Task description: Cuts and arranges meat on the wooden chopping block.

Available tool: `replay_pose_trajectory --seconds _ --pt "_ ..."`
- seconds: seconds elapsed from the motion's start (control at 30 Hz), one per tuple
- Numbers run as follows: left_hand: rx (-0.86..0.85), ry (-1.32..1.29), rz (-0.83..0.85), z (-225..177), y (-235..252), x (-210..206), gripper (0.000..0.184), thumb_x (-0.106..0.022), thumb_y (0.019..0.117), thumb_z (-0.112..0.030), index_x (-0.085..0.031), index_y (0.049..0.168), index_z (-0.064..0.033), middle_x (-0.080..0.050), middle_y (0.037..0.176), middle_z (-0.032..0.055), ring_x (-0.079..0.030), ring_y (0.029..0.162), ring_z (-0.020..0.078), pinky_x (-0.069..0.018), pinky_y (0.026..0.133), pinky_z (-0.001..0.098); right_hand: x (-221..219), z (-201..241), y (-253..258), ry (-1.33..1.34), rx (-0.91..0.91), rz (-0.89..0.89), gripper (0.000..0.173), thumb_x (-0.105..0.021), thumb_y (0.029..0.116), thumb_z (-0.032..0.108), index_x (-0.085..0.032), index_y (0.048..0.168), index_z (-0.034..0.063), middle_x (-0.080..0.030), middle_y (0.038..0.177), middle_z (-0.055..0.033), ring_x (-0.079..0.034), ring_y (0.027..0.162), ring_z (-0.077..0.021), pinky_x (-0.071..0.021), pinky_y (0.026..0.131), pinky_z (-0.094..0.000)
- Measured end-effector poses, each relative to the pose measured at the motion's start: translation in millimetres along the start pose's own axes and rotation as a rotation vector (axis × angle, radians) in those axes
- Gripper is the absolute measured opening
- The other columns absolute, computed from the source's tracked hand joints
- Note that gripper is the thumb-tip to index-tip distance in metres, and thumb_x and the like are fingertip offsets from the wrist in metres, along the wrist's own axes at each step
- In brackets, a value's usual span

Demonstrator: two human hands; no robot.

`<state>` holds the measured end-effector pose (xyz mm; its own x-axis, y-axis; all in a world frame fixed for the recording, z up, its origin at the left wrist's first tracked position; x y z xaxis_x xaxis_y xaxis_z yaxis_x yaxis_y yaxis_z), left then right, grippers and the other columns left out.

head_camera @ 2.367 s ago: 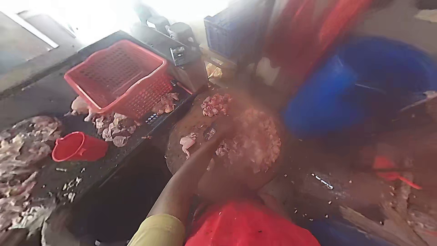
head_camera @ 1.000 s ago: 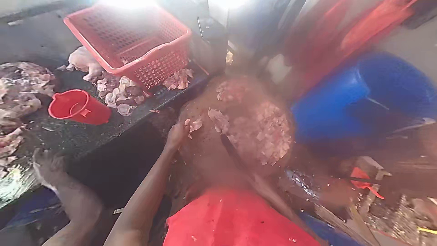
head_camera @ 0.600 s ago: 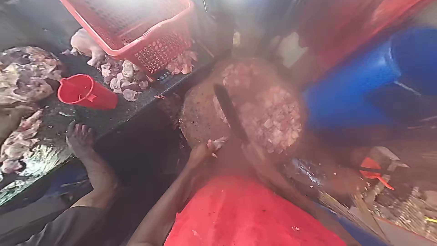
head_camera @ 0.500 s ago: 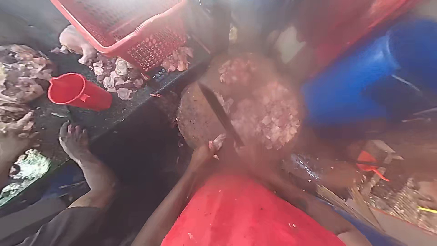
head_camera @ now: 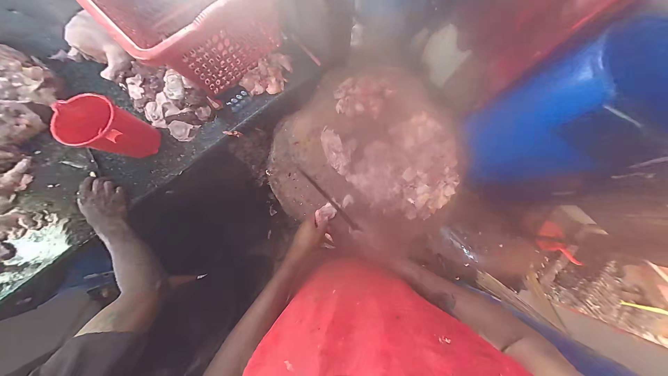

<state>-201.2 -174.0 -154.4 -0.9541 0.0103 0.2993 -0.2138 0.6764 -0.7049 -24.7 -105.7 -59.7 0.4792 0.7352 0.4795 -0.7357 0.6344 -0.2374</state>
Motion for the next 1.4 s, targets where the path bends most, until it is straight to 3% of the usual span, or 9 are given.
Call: replay_pose_trajectory --seconds 0.17,0.37,0.47,0.57,0.83,0.93,1.03,1.17,1.4 --pt "-0.106 -0.517 0.114 -17 -17 9 0.033 -0.043 0.1087 -0.019 -0.053 0.132 0.0019 -0.072 0.104 0.0109 -0.071 0.078 0.0175 -0.0607 0.072 0.0342 -6 -63 -2 -0.068 -0.432 0.168 0.057 -0.031 0.1115 0.045 -0.061 0.128 -0.0016 -0.067 0.109 -0.0223 -0.066 0.102 -0.0338 -0.0514 0.095 -0.0553" --pt "0.174 -0.756 0.280 16 3 -34 0.033 -0.042 0.1116 -0.028 -0.059 0.122 -0.0028 -0.064 0.076 0.0031 -0.063 0.061 0.0141 -0.0573 0.059 0.0308 51 55 1 0.059 0.009 -0.190 0.073 -0.028 0.1046 0.065 -0.064 0.117 0.0025 -0.059 0.078 -0.0015 -0.057 0.066 -0.0098 -0.0520 0.062 -0.0320" --pt "0.168 -0.770 0.289 13 -3 -43 0.034 -0.040 0.1119 -0.029 -0.063 0.113 -0.0046 -0.059 0.069 0.0002 -0.058 0.057 0.0122 -0.0540 0.056 0.0294 27 50 -3 -0.031 0.168 -0.302 0.077 -0.028 0.1052 0.064 -0.067 0.113 -0.0020 -0.069 0.086 -0.0103 -0.066 0.079 -0.0158 -0.0579 0.075 -0.0377" --pt "0.139 -0.838 0.339 6 -10 -45 0.030 -0.036 0.1125 -0.026 -0.058 0.104 -0.0067 -0.052 0.064 -0.0020 -0.052 0.052 0.0090 -0.0487 0.051 0.0248 -22 -34 7 -0.098 -0.268 0.066 0.056 -0.034 0.1105 0.046 -0.060 0.129 -0.0002 -0.069 0.106 -0.0188 -0.068 0.098 -0.0297 -0.0542 0.092 -0.0513" --pt "-0.002 -0.274 0.089 25 3 6 0.029 -0.050 0.1087 -0.028 -0.063 0.112 -0.0020 -0.058 0.073 0.0000 -0.054 0.057 0.0087 -0.0502 0.057 0.0263 24 51 11 0.070 0.087 -0.139 0.070 -0.028 0.1057 0.062 -0.064 0.111 0.0026 -0.057 0.074 -0.0023 -0.055 0.062 -0.0109 -0.0512 0.059 -0.0330" --pt "0.010 -0.278 0.103 27 3 8 0.028 -0.052 0.1082 -0.028 -0.062 0.112 -0.0023 -0.058 0.074 0.0002 -0.055 0.056 0.0087 -0.0511 0.056 0.0255 7 47 10 -0.019 0.201 -0.205 0.077 -0.026 0.1035 0.068 -0.068 0.107 0.0037 -0.067 0.083 -0.0061 -0.064 0.075 -0.0132 -0.0561 0.071 -0.0367" --pt "-0.015 -0.161 0.085 24 2 12 0.030 -0.050 0.1085 -0.030 -0.063 0.108 -0.0022 -0.059 0.076 0.0027 -0.056 0.059 0.0111 -0.0519 0.060 0.0301 -33 -27 17 -0.087 -0.243 0.151 0.056 -0.035 0.1107 0.046 -0.063 0.123 -0.0006 -0.067 0.103 -0.0171 -0.066 0.096 -0.0268 -0.0526 0.091 -0.0483" --pt "-0.014 -0.048 -0.114 31 -1 38 0.030 -0.057 0.1042 -0.028 -0.065 0.121 -0.0033 -0.070 0.097 0.0125 -0.068 0.080 0.0214 -0.0578 0.078 0.0442 -20 -8 15 -0.072 -0.285 0.116 0.053 -0.037 0.1098 0.047 -0.063 0.121 0.0022 -0.065 0.092 -0.0135 -0.064 0.084 -0.0241 -0.0539 0.081 -0.0459" --pt "0.004 -0.271 -0.150 41 -2 33 0.024 -0.059 0.1040 -0.018 -0.060 0.119 0.0005 -0.070 0.093 0.0089 -0.068 0.069 0.0132 -0.0593 0.068 0.0312 -22 13 -3 -0.013 0.051 0.102 0.068 -0.034 0.1069 0.055 -0.066 0.112 -0.0038 -0.066 0.084 -0.0122 -0.063 0.075 -0.0163 -0.0550 0.071 -0.0353"
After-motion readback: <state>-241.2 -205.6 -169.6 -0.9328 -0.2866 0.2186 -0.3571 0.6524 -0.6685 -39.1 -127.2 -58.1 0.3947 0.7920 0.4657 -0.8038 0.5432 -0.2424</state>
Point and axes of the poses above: each hand's wrist, its own y-axis towards the middle knuckle, its own x-axis out of the back of the hand, z = x × y, the point moved 7 cm from there along y, towards the middle knuckle
